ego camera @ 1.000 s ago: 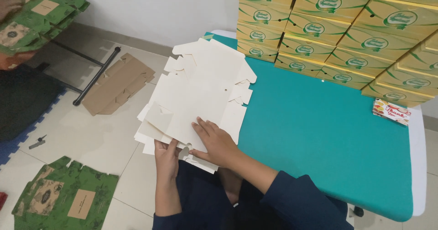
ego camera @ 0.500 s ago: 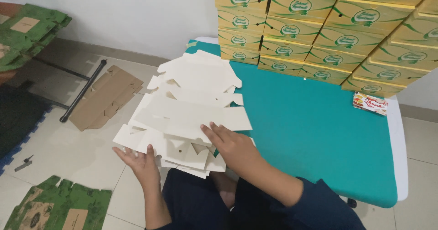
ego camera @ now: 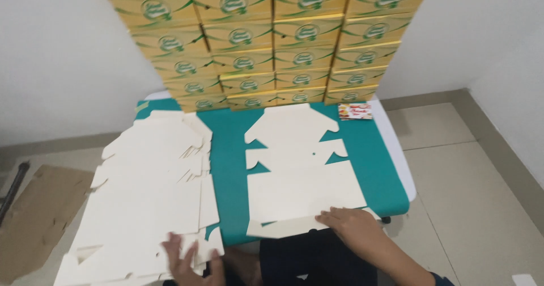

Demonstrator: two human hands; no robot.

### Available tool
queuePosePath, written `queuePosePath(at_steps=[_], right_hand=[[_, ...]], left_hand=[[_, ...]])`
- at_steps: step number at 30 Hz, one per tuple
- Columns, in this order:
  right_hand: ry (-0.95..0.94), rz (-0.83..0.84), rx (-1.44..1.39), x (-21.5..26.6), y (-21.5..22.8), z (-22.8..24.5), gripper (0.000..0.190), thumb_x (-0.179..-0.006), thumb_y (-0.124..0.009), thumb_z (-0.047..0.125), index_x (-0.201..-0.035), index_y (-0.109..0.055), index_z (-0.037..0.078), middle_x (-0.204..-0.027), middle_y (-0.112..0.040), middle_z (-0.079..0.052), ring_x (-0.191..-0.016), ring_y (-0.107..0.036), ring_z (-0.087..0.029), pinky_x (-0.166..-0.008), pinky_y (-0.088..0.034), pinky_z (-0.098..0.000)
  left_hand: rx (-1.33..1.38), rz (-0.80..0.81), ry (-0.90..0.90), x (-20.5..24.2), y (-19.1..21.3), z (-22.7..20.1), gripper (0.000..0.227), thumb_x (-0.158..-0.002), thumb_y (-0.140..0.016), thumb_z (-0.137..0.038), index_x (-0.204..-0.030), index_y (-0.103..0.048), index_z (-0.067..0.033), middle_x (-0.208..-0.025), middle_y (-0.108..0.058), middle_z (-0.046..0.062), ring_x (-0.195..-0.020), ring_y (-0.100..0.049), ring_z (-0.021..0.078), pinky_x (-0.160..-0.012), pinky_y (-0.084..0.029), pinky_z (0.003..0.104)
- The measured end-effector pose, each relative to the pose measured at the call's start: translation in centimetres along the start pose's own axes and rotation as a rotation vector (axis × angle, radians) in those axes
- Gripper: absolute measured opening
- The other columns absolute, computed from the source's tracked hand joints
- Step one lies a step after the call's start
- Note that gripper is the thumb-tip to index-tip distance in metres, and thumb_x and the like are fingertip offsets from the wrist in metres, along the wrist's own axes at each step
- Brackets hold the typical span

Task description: The person assembles flat cardboard pieces into small boxes by folding the sides and tucking the flaps. They place a small packet inside each box, close the lid, and stack the finished boxes. The person repeats this process for multiple boxes.

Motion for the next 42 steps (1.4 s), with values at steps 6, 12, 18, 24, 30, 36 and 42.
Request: queuePosePath(at_steps=[6, 12, 18, 24, 30, 36, 42], right_hand=[[-0.026, -0.058, -0.024, -2.4, 0.6, -0.1, 0.012, -0.089, -0.059, 0.028, -0.096, -0.061, 0.019, -0.081, -0.065, -0.002, -0.074, -0.063, -0.024, -0.076, -0.045, -0.0453], [0.088, -0.238, 0.220, -4.7, 1.0, 0.0, 0.054, -0.082, -0.065, 0.022, -0.131, -0.045, 0.016, -0.106, -0.056, -0.008, -0.103, -0.052, -0.026, -0.111, -0.022, -0.0549], [0.031, -0.307, 0.173, -4.0, -4.7, -0.1, 0.061, -0.078, -0.061, 0.005, -0.136, -0.043, 0.010, -0.138, -0.044, -0.017, -0.131, -0.038, -0.037, -0.110, -0.026, -0.0511], [-0.001, -0.542, -0.097, -2.8, -3.4, 2.8, 0.030, -0.090, -0.056, 0.011, -0.118, -0.059, 0.001, -0.120, -0.059, -0.015, -0.119, -0.052, -0.033, -0.105, -0.040, -0.0459], [0.008, -0.571, -0.163, -1.8, -2.3, 1.5, 0.033, -0.092, -0.055, 0.016, -0.122, -0.058, 0.004, -0.127, -0.058, -0.012, -0.124, -0.052, -0.030, -0.105, -0.041, -0.0439], [0.009, -0.581, -0.146, -2.0, -2.0, 2.2, 0.025, -0.089, -0.059, 0.013, -0.111, -0.063, 0.002, -0.117, -0.062, -0.012, -0.117, -0.056, -0.030, -0.098, -0.046, -0.0427], [0.100, -0.882, -0.212, -0.2, 2.3, 4.3, 0.045, -0.095, -0.051, 0.031, -0.134, -0.044, 0.008, -0.145, -0.034, -0.017, -0.138, -0.034, -0.042, -0.113, -0.033, -0.0589]], left_hand=[[0.381, 0.561, -0.374, -1.9, -5.1, -11.3, 0.026, -0.090, -0.061, -0.023, -0.113, -0.062, -0.0109, -0.120, -0.061, 0.009, -0.114, -0.058, 0.0310, -0.100, -0.038, 0.050], [-0.140, 0.871, -0.473, 2.6, -9.6, -10.4, 0.080, -0.085, -0.062, -0.054, -0.144, -0.034, -0.0081, -0.152, -0.027, 0.016, -0.140, -0.022, 0.0367, -0.112, -0.019, 0.053], [-0.430, 0.783, -0.515, 5.0, -11.6, -9.7, 0.110, -0.066, -0.061, -0.074, -0.146, -0.027, -0.0074, -0.155, -0.019, 0.017, -0.143, -0.015, 0.0384, -0.114, -0.016, 0.053], [-0.493, 0.730, -0.462, 6.7, -12.5, -10.2, 0.116, -0.064, -0.059, -0.079, -0.147, -0.025, -0.0053, -0.156, -0.017, 0.017, -0.144, -0.016, 0.0368, -0.113, -0.018, 0.050], [-0.491, 0.712, -0.471, 8.1, -13.2, -10.6, 0.121, -0.061, -0.062, -0.080, -0.147, -0.023, -0.0045, -0.156, -0.018, 0.017, -0.143, -0.018, 0.0363, -0.115, -0.018, 0.048], [-0.496, 0.694, -0.504, 7.0, -12.9, -11.1, 0.122, -0.059, -0.060, -0.074, -0.148, -0.016, -0.0034, -0.157, -0.013, 0.018, -0.144, -0.012, 0.0380, -0.118, -0.014, 0.049], [-0.533, 0.681, -0.496, 7.0, -13.0, -11.4, 0.127, -0.053, -0.060, -0.072, -0.149, -0.014, -0.0024, -0.157, -0.010, 0.019, -0.145, -0.011, 0.0394, -0.117, -0.014, 0.051]])
Point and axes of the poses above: each hand's wrist, its own x-axis away from the middle knuckle, its own y-axis out of the back of the hand, z = x × y, the point moved 2 cm from there along -x, towards the middle knuckle
